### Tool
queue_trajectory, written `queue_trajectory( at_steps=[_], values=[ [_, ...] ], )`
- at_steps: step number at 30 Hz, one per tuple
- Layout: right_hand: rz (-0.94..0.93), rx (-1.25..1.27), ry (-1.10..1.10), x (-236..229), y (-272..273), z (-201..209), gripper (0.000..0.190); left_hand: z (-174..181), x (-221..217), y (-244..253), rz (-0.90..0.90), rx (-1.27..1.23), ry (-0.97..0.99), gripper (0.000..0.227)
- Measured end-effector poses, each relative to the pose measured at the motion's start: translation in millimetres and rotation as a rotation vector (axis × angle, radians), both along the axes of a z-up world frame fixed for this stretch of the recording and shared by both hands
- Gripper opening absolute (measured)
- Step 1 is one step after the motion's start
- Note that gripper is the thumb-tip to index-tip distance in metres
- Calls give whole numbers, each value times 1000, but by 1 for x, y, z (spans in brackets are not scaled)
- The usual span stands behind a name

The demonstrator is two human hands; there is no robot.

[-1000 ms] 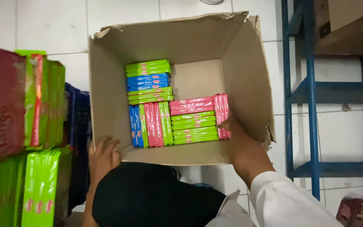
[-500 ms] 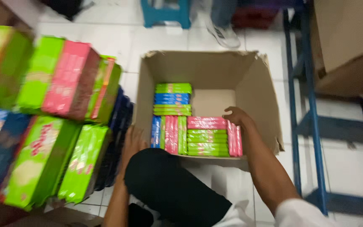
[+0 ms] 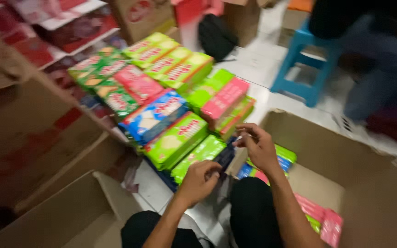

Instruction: The person packs stacks of colorful snack packages into a cardboard box. They pick up stacks of green, pink, and blue packages from a blue crate and place them into the box, arranging them in neat rows.

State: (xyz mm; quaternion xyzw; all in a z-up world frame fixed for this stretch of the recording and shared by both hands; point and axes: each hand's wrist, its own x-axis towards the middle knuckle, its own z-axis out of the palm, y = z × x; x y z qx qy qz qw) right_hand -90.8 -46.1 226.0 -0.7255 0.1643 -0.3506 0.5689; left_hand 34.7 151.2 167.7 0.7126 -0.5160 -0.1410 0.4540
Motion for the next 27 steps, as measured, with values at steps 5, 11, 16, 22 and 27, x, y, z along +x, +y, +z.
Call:
queue_trajectory(
  at_steps=[5,11,16,22,27],
  values=[
    [49,62,-47,71,42,-41,25,78,105,43,364,-208,-457,34],
    [111,115,170,75,68,-54,26,124,185,33,436,557,-619,105],
    [45,20,245,68,55,-65,18,90,218,3,324,452,-710,86],
    [63,-5,279,70,45,-69,18,113,205,-6,376,558,-870,96],
    [56,41,254,70,52,-56,22,120,210,-13,371,637,-811,100]
  ],
)
